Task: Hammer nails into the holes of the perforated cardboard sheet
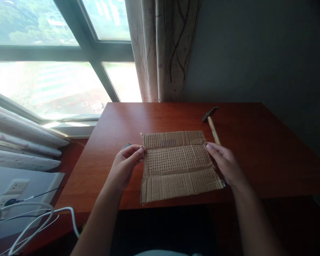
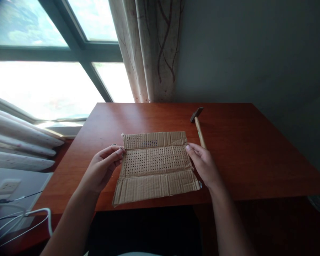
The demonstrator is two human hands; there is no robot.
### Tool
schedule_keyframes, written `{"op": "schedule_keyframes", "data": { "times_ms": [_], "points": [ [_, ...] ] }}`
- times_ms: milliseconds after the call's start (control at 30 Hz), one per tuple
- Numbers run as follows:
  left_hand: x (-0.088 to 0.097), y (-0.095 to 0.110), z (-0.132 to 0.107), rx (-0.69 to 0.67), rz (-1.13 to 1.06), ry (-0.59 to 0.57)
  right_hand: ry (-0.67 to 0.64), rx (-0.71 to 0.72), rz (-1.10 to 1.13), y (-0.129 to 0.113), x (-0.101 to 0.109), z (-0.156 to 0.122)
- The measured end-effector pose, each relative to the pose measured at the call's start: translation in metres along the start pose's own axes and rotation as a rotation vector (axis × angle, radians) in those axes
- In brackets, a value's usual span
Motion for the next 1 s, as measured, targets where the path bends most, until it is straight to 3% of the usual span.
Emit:
{"op": "schedule_keyframes", "data": {
  "times_ms": [233, 333, 433, 533, 633, 733, 833, 1000],
  "points": [
    [0.002, -0.001, 0.000, -0.012, 0.034, 0.020, 0.034, 0.130, -0.305, -0.009, 0.012, 0.002],
    [0.014, -0.001, -0.001, -0.045, 0.075, 0.106, 0.132, 0.344, -0.495, -0.035, 0.012, -0.008],
    [0.031, 0.012, -0.007, -0.139, 0.117, 0.299, 0.185, 0.626, -0.724, -0.069, -0.006, -0.027],
    [0.035, 0.038, -0.017, -0.278, 0.210, 0.444, 0.012, 0.794, -0.856, -0.083, -0.046, -0.039],
    [0.017, 0.069, -0.021, -0.432, 0.387, 0.427, -0.213, 0.803, -0.956, -0.075, -0.088, -0.041],
    [-0.017, 0.088, -0.017, -0.600, 0.605, 0.259, -0.316, 0.766, -1.038, -0.062, -0.113, -0.038],
    [-0.036, 0.089, -0.008, -0.649, 0.753, 0.191, -0.360, 0.745, -1.095, -0.052, -0.126, -0.036],
    [-0.034, 0.076, 0.005, -0.592, 0.795, 0.250, -0.384, 0.745, -1.109, -0.047, -0.130, -0.037]
  ]
}}
Point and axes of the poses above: each hand's wrist, its own z-axis towards the middle knuckle, its own x-axis out of the back of the hand, y = z × x, the point moved 8 cm from there along z, towards the middle knuckle, and after that the axes turned 15 degrees about z, right-handed, at the moved point
